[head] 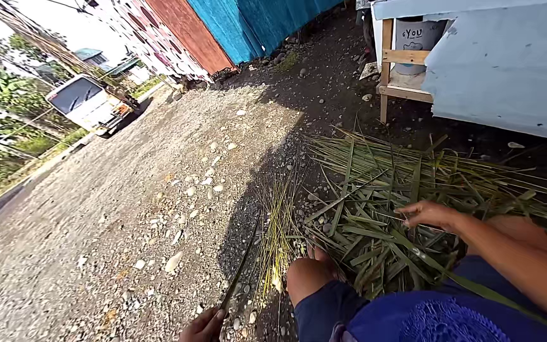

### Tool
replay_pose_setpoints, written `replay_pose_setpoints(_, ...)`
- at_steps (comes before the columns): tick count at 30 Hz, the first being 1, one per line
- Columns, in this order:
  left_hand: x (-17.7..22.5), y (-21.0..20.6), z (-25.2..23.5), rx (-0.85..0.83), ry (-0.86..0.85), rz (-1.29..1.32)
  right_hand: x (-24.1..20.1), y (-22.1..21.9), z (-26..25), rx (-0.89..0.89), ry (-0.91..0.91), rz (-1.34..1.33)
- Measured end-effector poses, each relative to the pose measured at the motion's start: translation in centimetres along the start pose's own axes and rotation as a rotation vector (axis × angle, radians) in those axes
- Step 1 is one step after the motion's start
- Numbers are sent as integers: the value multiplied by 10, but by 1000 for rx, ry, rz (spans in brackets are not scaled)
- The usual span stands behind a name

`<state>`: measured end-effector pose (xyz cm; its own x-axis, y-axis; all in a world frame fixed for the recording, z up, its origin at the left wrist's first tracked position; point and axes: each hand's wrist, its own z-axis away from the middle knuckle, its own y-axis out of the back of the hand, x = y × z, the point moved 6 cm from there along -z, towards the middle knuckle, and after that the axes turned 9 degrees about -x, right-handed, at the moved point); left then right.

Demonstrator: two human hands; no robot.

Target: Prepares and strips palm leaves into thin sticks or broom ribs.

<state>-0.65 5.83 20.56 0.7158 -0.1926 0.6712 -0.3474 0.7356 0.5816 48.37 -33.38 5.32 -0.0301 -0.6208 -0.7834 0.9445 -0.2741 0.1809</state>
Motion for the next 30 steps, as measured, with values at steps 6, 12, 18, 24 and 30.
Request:
replay_pose_setpoints(6,109,-136,-53,-173,-219,138,-46,-118,13,-404,274,-313)
replay_pose_setpoints(12,176,-247,-71,-332,-376,58,-78,-125,35,-341,423,-342)
replay_pose_setpoints(18,219,-287,-57,-158,-500,-338,-71,-112,37,-285,402,-430)
replay_pose_setpoints(24,232,-303,-40,17,-496,-600,-71,-112,40,-185,358,-520)
replay_pose_setpoints(30,236,-311,-35,91,-512,-688,-75,-111,38,-6,299,-520)
